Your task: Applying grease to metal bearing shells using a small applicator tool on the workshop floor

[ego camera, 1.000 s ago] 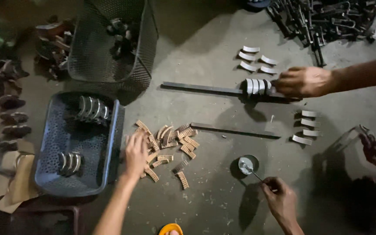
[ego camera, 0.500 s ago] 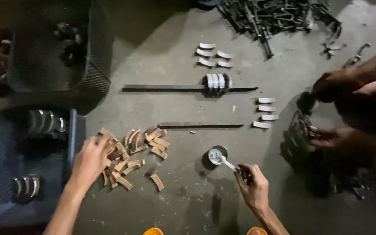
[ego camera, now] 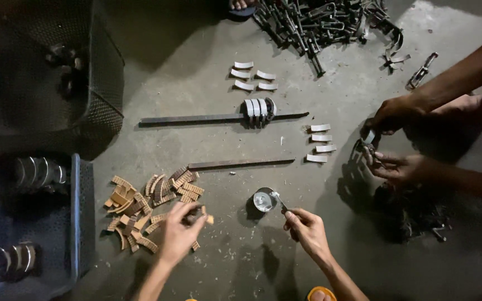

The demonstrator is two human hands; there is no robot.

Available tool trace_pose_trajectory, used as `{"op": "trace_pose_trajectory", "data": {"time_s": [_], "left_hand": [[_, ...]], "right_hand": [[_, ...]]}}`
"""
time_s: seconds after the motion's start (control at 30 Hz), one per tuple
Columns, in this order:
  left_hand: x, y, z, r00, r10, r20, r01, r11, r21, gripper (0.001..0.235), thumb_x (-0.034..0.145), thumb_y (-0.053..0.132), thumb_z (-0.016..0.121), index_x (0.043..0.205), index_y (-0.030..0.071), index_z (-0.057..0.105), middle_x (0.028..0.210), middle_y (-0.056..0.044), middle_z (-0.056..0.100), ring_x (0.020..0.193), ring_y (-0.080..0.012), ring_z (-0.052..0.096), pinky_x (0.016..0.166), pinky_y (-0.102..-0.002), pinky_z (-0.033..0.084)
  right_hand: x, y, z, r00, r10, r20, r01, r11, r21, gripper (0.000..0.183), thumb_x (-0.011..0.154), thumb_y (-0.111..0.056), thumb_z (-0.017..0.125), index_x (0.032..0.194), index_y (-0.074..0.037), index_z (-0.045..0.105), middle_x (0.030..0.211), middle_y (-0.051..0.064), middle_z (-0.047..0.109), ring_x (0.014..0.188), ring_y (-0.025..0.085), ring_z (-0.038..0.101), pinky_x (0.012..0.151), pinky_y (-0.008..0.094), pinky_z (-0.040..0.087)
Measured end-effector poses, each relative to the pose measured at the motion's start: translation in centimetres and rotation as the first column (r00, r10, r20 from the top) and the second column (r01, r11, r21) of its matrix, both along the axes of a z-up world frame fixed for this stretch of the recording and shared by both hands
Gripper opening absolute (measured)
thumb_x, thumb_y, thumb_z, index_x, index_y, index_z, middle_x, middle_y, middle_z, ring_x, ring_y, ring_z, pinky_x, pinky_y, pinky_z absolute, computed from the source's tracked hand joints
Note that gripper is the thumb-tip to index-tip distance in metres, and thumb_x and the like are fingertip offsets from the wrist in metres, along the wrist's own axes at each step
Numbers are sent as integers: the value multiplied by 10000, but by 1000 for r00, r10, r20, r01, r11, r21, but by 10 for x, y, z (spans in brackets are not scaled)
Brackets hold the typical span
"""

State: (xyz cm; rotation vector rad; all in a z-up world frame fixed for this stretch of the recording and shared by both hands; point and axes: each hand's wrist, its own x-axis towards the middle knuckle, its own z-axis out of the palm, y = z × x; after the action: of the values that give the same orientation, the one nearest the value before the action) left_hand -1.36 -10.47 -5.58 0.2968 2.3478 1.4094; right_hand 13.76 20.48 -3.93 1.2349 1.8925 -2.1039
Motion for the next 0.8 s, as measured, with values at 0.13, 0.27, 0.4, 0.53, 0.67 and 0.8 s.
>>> {"op": "trace_pose_trajectory", "data": {"time_s": [0.13,0.27,0.4,0.53,0.67,0.8], "left_hand": [[8,47,17,992,104,-76,-98,992,84,270,834,14,745,1098,51,702,816,-61,765,591,-142,691,489,-234,592],[20,74,23,942,145,-303,-114,987,117,239,845,110,807,1042,65,680,928,-69,804,769,-160,797,678,-295,703],[30,92,43,852,163,-498,-96,983,158,316,828,94,808,1095,39,648,1031,-115,783,882,-209,793,758,-318,695],[39,99,65,857,169,-487,-70,974,213,291,778,116,838,995,67,650,994,-72,795,674,-119,703,553,-244,592],[39,99,80,838,192,-511,-93,973,212,298,740,60,848,953,41,641,1044,-75,795,792,-153,768,701,-268,638],[39,99,51,791,184,-584,-89,978,188,291,759,68,841,951,47,624,1040,-125,786,778,-172,774,684,-268,671]], "right_hand": [[-6,2,24,1000,-24,-9,23,993,-115,282,979,-148,660,1031,96,792,620,128,640,448,124,428,405,264,300],[-25,-4,72,1000,6,-10,-8,983,-182,251,974,-125,677,938,100,782,580,146,622,416,143,406,373,293,277],[-38,-18,92,995,37,-93,-54,983,-178,226,942,-73,713,825,103,791,525,154,641,373,140,436,343,279,300],[-50,-29,101,986,159,-39,-163,975,-154,222,940,-80,711,855,92,823,530,124,637,409,142,461,376,285,318],[-61,-26,113,950,310,44,-309,903,298,228,875,-195,734,816,-48,898,502,36,679,423,98,455,399,254,320],[-58,-29,122,967,255,2,-224,845,486,205,865,-189,746,799,-24,849,484,23,659,410,100,445,398,268,358]]}}
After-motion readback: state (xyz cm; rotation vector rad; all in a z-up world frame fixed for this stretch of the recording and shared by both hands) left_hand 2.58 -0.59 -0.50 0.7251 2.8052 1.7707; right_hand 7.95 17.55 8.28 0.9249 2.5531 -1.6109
